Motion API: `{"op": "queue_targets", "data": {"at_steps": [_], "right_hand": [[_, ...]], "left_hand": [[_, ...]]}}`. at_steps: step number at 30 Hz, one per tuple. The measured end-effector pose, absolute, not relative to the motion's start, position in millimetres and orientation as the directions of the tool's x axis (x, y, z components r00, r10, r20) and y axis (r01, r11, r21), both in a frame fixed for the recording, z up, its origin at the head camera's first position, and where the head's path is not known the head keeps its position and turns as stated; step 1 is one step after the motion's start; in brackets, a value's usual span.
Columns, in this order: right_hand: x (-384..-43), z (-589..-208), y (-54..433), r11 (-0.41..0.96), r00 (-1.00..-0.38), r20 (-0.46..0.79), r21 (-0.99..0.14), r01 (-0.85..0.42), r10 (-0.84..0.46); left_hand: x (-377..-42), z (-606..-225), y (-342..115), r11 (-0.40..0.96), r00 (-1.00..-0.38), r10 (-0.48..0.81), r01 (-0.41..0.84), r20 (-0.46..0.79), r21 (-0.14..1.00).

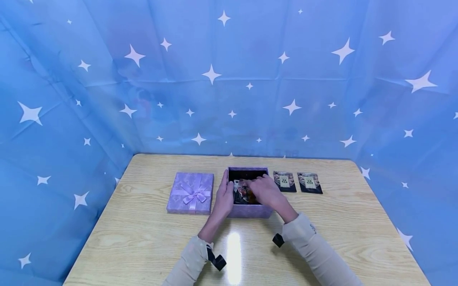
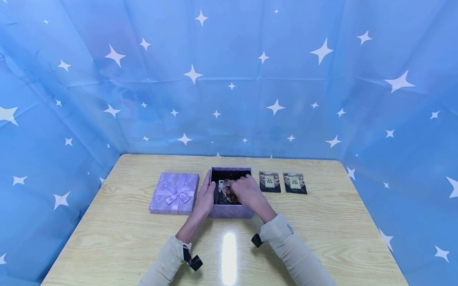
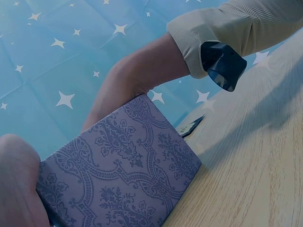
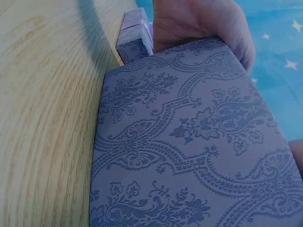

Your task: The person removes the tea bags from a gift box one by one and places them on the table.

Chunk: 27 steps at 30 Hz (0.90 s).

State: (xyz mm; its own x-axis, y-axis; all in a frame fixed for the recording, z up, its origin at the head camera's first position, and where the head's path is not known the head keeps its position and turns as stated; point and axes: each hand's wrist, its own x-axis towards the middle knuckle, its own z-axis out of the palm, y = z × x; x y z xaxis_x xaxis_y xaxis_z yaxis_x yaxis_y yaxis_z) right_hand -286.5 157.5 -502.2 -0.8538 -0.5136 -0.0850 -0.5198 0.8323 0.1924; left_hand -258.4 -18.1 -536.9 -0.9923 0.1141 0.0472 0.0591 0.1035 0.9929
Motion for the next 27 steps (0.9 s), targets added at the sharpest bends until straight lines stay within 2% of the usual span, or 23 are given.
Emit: {"op": "queue_targets", "data": {"at_steps": [22,27], "right_hand": [[-284.5,-502.4,159.4,0.836,-0.849,-0.043,0.155,-0.526,-0.526],[-284.7,-501.9,161.6,0.833,-0.84,-0.034,0.112,-0.542,-0.542]], "left_hand": [[-256.6,-535.0,-17.2,0.115,-0.993,0.112,0.04,0.027,0.993],[-257.4,-535.7,-17.1,0.123,-0.994,0.109,0.038,0.024,0.992]]}}
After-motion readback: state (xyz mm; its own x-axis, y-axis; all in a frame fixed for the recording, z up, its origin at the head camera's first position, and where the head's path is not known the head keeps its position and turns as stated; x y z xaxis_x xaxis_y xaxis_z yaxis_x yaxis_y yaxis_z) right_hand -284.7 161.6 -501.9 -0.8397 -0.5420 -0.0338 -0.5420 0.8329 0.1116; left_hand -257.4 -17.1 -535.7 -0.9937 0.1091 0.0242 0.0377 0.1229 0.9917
